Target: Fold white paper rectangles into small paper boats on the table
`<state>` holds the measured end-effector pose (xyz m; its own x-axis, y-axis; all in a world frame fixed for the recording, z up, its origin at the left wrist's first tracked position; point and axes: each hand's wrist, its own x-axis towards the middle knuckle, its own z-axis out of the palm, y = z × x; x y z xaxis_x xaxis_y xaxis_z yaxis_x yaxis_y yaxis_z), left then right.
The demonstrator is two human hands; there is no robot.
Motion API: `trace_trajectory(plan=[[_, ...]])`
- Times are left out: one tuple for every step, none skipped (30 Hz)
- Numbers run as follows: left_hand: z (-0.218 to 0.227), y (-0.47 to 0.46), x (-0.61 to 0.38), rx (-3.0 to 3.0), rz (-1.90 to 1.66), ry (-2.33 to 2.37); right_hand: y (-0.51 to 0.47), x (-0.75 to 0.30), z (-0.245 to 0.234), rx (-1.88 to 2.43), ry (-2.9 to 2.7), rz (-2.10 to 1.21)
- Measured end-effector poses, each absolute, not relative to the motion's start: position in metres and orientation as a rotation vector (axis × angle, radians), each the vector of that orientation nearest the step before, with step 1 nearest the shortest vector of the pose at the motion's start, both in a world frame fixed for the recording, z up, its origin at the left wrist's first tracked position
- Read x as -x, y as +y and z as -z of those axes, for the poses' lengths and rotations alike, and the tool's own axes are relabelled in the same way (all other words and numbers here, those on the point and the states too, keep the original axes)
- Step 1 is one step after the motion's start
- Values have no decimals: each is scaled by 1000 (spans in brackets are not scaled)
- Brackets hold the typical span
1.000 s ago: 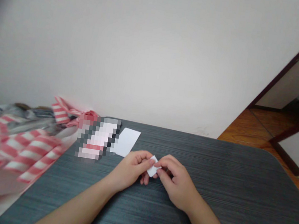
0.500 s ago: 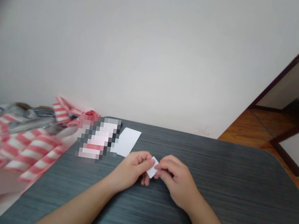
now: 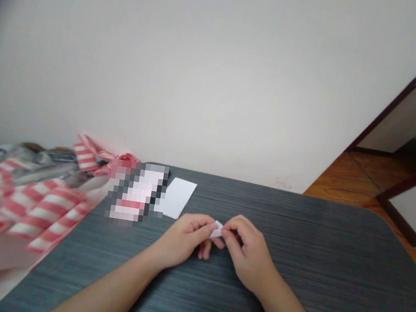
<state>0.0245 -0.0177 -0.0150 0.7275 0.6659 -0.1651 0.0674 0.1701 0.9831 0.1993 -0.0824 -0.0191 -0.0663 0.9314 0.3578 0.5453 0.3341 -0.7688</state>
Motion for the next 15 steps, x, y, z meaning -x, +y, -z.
trace_trajectory(plan=[[15, -18, -24, -1356, -482, 658, -82, -199, 19, 1341, -1728, -551], [15, -18, -24, -1359, -490, 647, -82, -199, 19, 1357, -1723, -543], [16, -18, -24, -1363, -493, 636, -82, -199, 19, 1372, -1718, -539], [16, -18, -24, -1367, -491, 629, -82, -199, 19, 1384, -1714, -536], [17, -18, -24, -1372, -485, 625, -82, -199, 19, 1392, -1709, -539], [18, -18, -24, -1378, -475, 625, -82, -199, 19, 1400, -1704, -546], [18, -19, -24, -1384, -467, 629, -83, -199, 19, 1407, -1698, -552], [18, -19, -25, -1390, -462, 637, -83, -199, 20, 1414, -1692, -558], [18, -19, -25, -1396, -459, 649, -83, -199, 20, 1419, -1687, -561], [17, -20, -25, -1401, -457, 663, -83, -199, 20, 1424, -1682, -562], [17, -20, -25, -1408, -456, 676, -83, -199, 20, 1429, -1680, -565], [16, -20, -25, -1414, -454, 686, -83, -198, 20, 1430, -1678, -567], [15, -20, -25, -1420, -451, 693, -84, -198, 21, 1431, -1677, -574], [15, -20, -25, -1425, -447, 699, -84, -198, 21, 1429, -1673, -582], [15, -20, -25, -1427, -444, 702, -84, -198, 22, 1427, -1667, -591]])
